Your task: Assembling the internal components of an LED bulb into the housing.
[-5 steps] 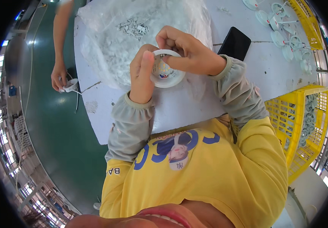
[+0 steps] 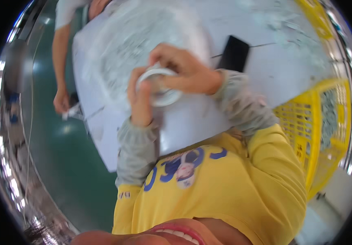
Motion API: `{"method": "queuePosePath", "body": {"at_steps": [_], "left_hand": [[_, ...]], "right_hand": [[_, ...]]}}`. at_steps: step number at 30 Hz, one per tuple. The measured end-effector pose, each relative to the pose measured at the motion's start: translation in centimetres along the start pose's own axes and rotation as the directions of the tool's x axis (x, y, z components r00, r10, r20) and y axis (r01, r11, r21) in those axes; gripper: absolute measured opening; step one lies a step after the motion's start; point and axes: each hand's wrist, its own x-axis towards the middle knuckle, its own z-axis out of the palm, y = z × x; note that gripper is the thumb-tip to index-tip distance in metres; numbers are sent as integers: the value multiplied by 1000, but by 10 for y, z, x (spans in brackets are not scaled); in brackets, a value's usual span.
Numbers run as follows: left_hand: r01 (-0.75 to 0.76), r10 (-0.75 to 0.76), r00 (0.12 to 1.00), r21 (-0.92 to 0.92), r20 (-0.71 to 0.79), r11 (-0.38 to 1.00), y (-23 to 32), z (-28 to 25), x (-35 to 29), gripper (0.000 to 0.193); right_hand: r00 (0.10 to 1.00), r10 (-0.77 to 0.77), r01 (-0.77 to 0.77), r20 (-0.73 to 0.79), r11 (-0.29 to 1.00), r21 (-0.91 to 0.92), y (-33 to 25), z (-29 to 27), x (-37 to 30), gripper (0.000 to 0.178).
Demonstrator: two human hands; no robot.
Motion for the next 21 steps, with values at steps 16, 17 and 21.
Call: {"method": "queuePosePath", "body": {"at_steps": [16,17,21], "left_hand": [[306,-278,951,-538,135,786,-26,0,-13,33],[293,-275,954,-540,116,789,-23,-4,-16,34],[300,-134,943,-608,304,735,-29,-8,-16,36]], "right_hand": [[916,-356,364,-182,931,7,6,4,-3,19],[966,-230,247,-118,955,165,5,7,-1,20],[997,-69,73,-24,925,374,-8,4,-7,21]]}}
